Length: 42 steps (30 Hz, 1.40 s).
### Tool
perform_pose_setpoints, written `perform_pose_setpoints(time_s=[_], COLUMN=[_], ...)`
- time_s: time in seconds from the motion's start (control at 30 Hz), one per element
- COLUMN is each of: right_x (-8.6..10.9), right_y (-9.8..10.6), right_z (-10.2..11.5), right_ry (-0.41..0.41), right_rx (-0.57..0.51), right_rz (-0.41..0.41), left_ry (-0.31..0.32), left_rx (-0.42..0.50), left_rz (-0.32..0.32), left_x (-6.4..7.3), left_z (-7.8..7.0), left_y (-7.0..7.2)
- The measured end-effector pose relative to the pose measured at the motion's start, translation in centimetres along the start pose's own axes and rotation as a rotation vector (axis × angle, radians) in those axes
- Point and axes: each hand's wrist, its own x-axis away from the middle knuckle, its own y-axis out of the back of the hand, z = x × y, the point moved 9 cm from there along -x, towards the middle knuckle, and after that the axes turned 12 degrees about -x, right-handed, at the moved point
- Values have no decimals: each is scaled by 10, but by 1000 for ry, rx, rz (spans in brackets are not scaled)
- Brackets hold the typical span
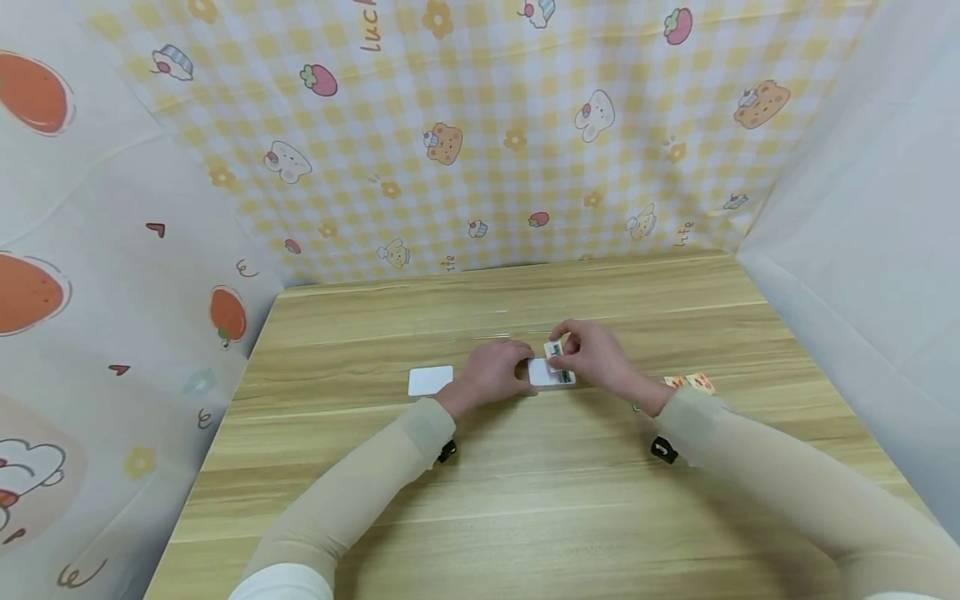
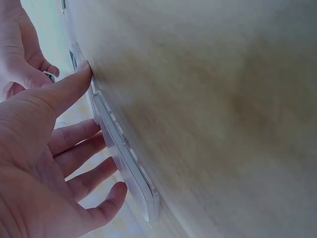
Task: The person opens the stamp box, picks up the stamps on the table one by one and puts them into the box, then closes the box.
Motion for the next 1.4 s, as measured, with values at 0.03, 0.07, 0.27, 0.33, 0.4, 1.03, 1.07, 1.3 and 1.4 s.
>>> perform_pose_setpoints(time_s=[0.03, 0.07, 0.27, 0.33, 0.4, 1.03, 1.07, 1.3, 1.4], right_x=[-1, -1, -2, -2, -2, -4, -4, -3, -2], right_y=[-1, -2, -12, -15, -18, -32, -32, -32, -32], right_z=[0, 1, 2, 4, 6, 8, 8, 12, 15], right_ry=[0, -2, -12, 0, 7, 45, 48, 120, 167], right_rx=[-2, -5, -14, -17, -12, 107, 119, 207, 263], right_rz=[1, 0, 15, 20, 22, 31, 29, 4, -18], left_ry=[0, 2, 10, 10, 11, 22, 21, 18, 16], left_rx=[5, 10, 37, 44, 43, -9, -7, -22, -33], left_rz=[2, 4, 2, -5, -7, -5, -8, -26, -27], left_x=[0, 0, 2, 2, 3, 3, 4, 4, 5], left_z=[0, 1, 3, 3, 4, 5, 5, 5, 4], left_y=[0, 0, 1, 2, 1, 0, 0, 1, 2])
